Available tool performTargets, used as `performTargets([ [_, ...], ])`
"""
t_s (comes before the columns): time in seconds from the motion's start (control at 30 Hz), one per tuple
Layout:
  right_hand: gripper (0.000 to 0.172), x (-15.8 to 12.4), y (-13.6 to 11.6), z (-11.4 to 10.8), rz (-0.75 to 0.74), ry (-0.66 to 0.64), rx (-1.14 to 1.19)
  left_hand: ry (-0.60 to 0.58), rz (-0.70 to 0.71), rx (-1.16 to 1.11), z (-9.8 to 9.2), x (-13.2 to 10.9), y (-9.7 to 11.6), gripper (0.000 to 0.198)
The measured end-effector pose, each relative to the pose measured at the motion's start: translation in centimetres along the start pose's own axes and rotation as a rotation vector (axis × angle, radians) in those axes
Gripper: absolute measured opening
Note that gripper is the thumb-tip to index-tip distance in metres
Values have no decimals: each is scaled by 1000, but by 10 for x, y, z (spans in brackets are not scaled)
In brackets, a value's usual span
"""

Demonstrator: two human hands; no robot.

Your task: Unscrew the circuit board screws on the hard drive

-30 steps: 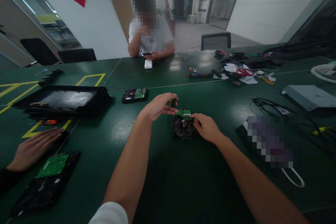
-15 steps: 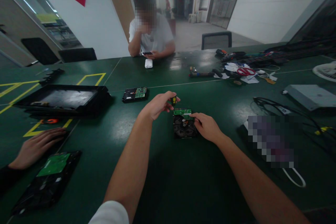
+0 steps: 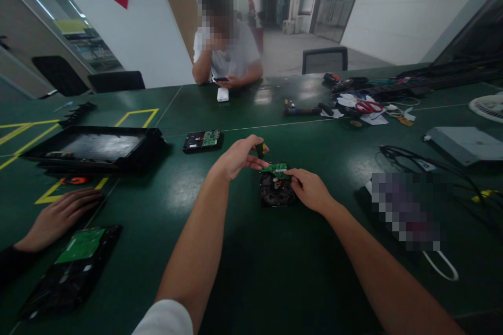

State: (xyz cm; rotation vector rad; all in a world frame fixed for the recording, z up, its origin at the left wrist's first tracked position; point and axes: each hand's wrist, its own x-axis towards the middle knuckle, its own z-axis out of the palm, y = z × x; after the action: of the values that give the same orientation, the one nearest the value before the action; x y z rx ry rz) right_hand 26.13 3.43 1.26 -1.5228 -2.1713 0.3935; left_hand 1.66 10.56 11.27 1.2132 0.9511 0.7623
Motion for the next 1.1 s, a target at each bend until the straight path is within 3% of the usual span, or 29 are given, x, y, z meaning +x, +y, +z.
performTargets([
  [0.43,35,0,2,2,-4,12,9,2,-67,-45,-5,5,-3,42],
  [1.1,36,1,2,2,-3,8,2,15,-4,55,-3,1,0,39],
])
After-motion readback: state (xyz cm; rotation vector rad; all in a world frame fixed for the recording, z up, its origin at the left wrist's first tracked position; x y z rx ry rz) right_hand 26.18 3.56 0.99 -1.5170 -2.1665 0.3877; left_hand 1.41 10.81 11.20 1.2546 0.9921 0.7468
